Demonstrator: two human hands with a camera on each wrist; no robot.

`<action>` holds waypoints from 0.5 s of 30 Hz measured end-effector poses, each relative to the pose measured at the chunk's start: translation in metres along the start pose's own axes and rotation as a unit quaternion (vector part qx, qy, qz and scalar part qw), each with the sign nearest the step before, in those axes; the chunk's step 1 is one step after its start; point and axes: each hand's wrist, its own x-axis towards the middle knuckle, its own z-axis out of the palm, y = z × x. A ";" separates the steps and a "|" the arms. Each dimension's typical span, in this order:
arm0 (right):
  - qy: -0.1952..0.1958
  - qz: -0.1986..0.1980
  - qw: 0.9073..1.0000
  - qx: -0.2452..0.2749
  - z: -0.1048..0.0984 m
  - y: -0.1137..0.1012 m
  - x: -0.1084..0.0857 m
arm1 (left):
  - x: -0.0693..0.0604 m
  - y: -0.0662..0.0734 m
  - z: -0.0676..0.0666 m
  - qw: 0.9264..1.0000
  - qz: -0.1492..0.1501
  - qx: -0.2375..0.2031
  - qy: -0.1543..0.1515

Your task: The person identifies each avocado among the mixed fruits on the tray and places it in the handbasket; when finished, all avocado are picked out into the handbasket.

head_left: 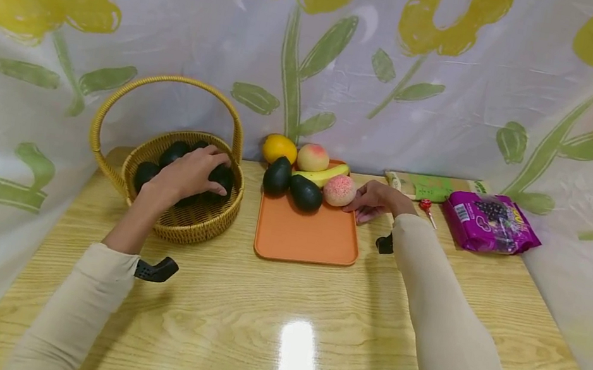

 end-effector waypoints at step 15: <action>0.002 0.000 1.000 0.005 0.000 0.000 -0.003 | -0.005 0.047 0.002 0.994 0.016 -0.021 0.102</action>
